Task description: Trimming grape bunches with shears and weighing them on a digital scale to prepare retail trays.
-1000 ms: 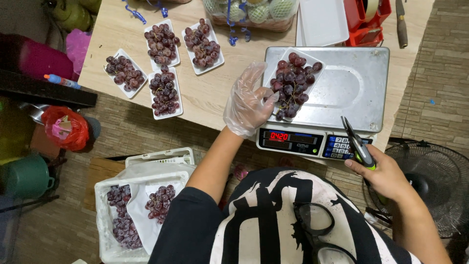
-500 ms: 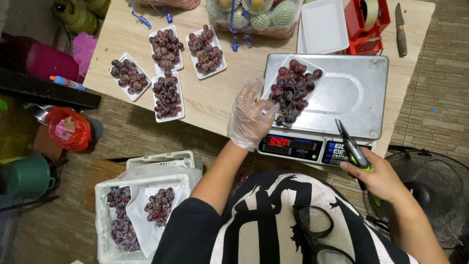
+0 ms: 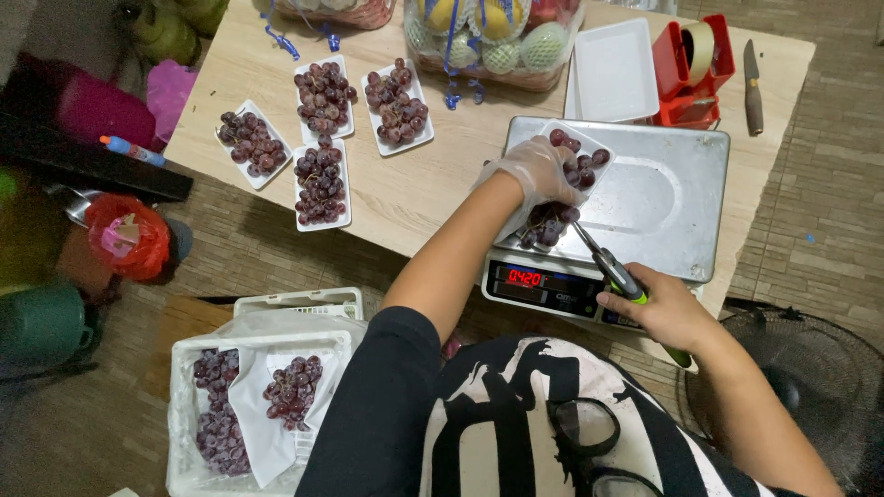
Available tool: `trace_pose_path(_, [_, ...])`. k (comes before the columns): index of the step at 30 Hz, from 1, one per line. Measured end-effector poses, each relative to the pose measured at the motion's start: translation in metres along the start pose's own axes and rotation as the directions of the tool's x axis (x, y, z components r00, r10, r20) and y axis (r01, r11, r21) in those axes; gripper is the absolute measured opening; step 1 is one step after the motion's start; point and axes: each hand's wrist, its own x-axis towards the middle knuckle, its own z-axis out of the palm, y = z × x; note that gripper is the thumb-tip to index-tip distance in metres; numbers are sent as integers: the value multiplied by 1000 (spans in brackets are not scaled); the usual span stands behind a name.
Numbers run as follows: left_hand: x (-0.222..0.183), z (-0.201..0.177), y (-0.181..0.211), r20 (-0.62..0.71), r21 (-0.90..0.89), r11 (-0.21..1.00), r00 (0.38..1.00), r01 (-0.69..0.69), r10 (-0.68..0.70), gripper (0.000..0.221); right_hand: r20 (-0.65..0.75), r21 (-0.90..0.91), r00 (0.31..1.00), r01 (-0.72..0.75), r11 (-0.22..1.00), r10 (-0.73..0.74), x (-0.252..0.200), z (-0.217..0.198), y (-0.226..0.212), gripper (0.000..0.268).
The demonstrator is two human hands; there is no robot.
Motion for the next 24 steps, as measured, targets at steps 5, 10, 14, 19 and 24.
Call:
trace_pose_path(5, [-2,-7,-1,-50,-179,980,994,90,-100,49,-7,62,1000,-6,998,7,1,1,12,45])
trace_pose_path(10, [-13,-4,-51,-160,-761,648,970,-4,-182,24,-48,126,999,-16,992,22,-6,-4,27,42])
trace_pose_path(14, [-108,-60,-19,-127,-991,14,913,-132,-389,25,-56,230,998,-26,973,40,-16,-4,21,35])
trace_pose_path(19, [-127,-38,-82,-38,-964,-214,877,-158,-479,14,5,351,999,47,935,-52,-13,12,-11,28])
trace_pose_path(24, [-113,44,-159,150,-865,-473,815,-166,-560,8,138,312,979,102,945,-151,11,79,-44,41])
